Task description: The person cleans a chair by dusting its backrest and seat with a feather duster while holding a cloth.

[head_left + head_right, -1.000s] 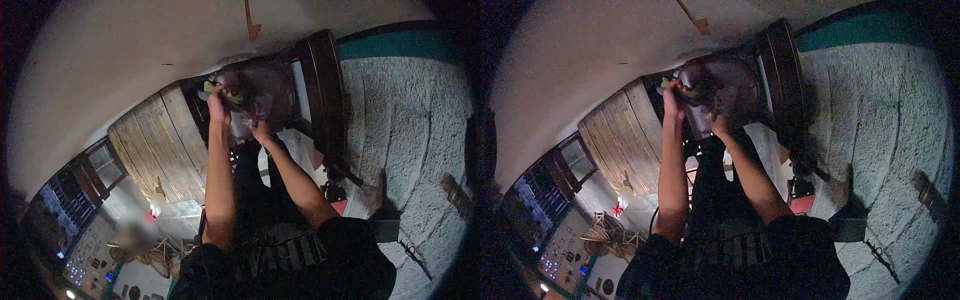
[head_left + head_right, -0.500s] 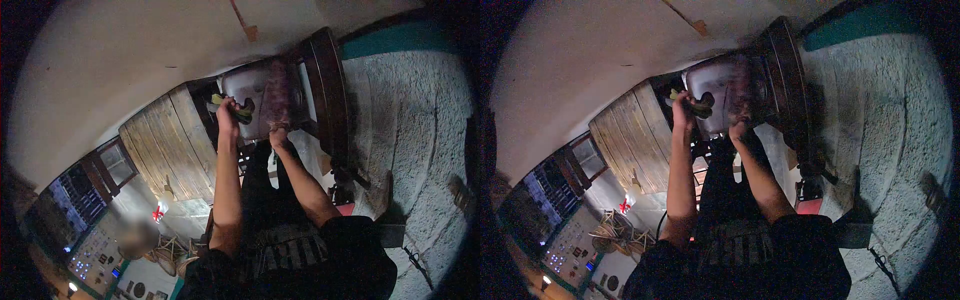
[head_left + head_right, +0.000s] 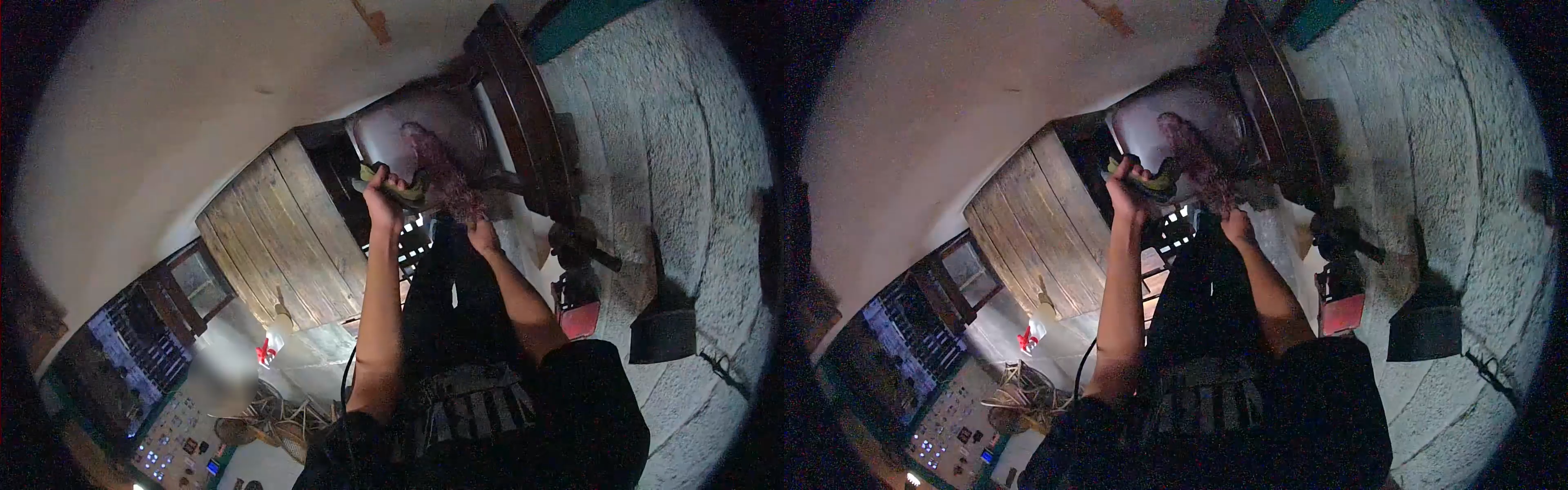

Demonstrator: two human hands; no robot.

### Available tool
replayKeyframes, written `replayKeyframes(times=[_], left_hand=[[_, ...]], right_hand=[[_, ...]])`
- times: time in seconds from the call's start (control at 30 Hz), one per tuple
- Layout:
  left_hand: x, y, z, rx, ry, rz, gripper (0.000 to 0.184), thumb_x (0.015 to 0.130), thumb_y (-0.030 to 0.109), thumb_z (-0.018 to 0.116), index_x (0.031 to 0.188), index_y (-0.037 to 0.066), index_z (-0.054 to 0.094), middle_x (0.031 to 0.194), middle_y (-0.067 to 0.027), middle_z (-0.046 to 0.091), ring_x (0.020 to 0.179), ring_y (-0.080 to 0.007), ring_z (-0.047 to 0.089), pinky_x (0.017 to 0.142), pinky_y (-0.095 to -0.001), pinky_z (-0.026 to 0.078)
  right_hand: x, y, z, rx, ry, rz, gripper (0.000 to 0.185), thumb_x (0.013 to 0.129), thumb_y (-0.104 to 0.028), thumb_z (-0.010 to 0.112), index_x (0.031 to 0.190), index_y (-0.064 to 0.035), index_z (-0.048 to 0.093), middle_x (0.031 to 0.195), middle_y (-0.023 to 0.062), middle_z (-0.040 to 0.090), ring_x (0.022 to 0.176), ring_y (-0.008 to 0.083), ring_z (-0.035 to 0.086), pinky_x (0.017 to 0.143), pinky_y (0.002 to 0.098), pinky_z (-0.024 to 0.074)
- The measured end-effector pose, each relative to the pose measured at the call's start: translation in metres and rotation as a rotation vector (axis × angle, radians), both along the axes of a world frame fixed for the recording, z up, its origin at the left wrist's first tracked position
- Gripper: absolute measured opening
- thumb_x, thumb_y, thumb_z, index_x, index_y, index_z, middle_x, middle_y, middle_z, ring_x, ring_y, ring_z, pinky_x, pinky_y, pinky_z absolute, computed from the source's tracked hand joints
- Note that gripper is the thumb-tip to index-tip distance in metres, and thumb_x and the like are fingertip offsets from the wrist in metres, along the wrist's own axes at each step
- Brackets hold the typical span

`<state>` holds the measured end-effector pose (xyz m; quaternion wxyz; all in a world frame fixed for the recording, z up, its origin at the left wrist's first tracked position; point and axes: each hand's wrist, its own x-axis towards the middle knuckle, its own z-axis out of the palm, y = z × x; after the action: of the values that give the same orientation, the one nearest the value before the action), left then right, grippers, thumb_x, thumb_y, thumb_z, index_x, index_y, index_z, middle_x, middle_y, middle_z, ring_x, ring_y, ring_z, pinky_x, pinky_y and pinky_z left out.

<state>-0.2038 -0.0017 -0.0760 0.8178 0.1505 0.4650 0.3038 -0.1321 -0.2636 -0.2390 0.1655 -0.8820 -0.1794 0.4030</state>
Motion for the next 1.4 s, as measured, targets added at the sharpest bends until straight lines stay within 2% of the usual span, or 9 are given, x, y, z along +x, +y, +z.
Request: replayKeyframes(times=[0.07,0.1,0.23,0.33,0.53,0.63,0.8,0.97,1.4], left_hand=[[-0.016,-0.012,0.0,-0.045,-0.094,0.012,0.013,0.093,0.021,0.046,0.086,0.01,0.045,0.071,-0.0021,0.044,0.068,-0.0185,0.045,0.067,-0.0312,0.039],[-0.02,-0.016,0.006,-0.02,-0.079,0.035,0.012,0.093,0.021,0.048,0.088,0.01,0.046,0.073,-0.0024,0.046,0.071,-0.0183,0.047,0.068,-0.03,0.04],[-0.042,-0.038,0.019,-0.045,-0.078,0.042,0.012,0.092,0.022,0.052,0.091,0.011,0.048,0.074,-0.0025,0.047,0.072,-0.0172,0.047,0.068,-0.0299,0.041],[-0.047,-0.061,0.03,-0.09,0.049,0.12,0.011,0.092,0.021,0.051,0.091,0.011,0.048,0.073,-0.0025,0.047,0.07,-0.017,0.046,0.066,-0.0306,0.041],[-0.066,-0.097,0.013,-0.074,-0.075,0.184,0.009,0.093,0.018,0.046,0.089,0.009,0.048,0.071,-0.0015,0.044,0.065,-0.0164,0.044,0.061,-0.0281,0.04],[-0.065,-0.115,0.022,-0.135,-0.058,0.128,0.008,0.092,0.018,0.047,0.09,0.01,0.048,0.072,-0.0019,0.046,0.065,-0.017,0.046,0.061,-0.0277,0.04],[-0.066,-0.144,0.009,-0.182,-0.031,0.168,0.009,0.092,0.02,0.047,0.089,0.012,0.045,0.069,-0.0027,0.045,0.065,-0.0181,0.047,0.065,-0.0308,0.041],[-0.05,-0.171,0.03,-0.207,0.078,0.172,0.014,0.094,0.025,0.045,0.09,0.012,0.045,0.073,-0.0013,0.045,0.069,-0.0164,0.046,0.067,-0.0282,0.041],[-0.046,-0.203,0.0,-0.187,-0.085,0.121,0.014,0.095,0.026,0.047,0.092,0.012,0.047,0.075,-0.0011,0.048,0.069,-0.0181,0.047,0.066,-0.0311,0.042]], right_hand=[[-0.012,-0.023,-0.019,-0.046,-0.133,-0.001,0.036,0.092,-0.034,0.052,0.086,0.0,0.063,0.077,0.0254,0.063,0.073,0.0456,0.061,0.066,0.0518,0.0502],[-0.016,-0.025,-0.013,-0.01,-0.153,-0.093,0.033,0.091,-0.027,0.051,0.109,0.0,0.059,0.09,0.0309,0.061,0.086,0.0482,0.059,0.073,0.0528,0.0471],[-0.013,-0.059,-0.002,-0.018,-0.086,-0.124,0.033,0.09,-0.027,0.053,0.102,0.0029,0.06,0.087,0.0304,0.061,0.085,0.0474,0.059,0.071,0.0524,0.047],[-0.012,-0.09,0.012,0.211,-0.208,0.19,0.032,0.091,-0.026,0.053,0.098,0.0045,0.06,0.087,0.0312,0.06,0.084,0.0458,0.06,0.071,0.0509,0.0476],[-0.03,-0.141,-0.001,-0.087,-0.054,0.039,0.032,0.091,-0.023,0.051,0.109,0.003,0.056,0.089,0.0296,0.061,0.084,0.0439,0.061,0.07,0.0508,0.0484],[-0.036,-0.173,0.012,0.269,-0.159,0.256,0.035,0.091,-0.026,0.052,0.114,0.0007,0.054,0.085,0.0279,0.062,0.081,0.045,0.061,0.069,0.0523,0.0484],[-0.041,-0.166,0.052,-0.084,-0.003,0.136,0.044,0.091,-0.032,0.05,0.121,0.0003,0.05,0.085,0.0282,0.063,0.079,0.0467,0.061,0.07,0.0529,0.0493],[-0.021,-0.199,0.001,-0.131,0.016,0.534,0.042,0.088,-0.033,0.055,0.115,-0.0017,0.056,0.08,0.025,0.063,0.077,0.0416,0.064,0.069,0.0516,0.0515],[-0.012,-0.187,0.045,-0.037,0.038,0.185,0.048,0.091,-0.027,0.052,0.125,0.0059,0.049,0.078,0.0291,0.061,0.072,0.0444,0.062,0.062,0.0502,0.0487]])
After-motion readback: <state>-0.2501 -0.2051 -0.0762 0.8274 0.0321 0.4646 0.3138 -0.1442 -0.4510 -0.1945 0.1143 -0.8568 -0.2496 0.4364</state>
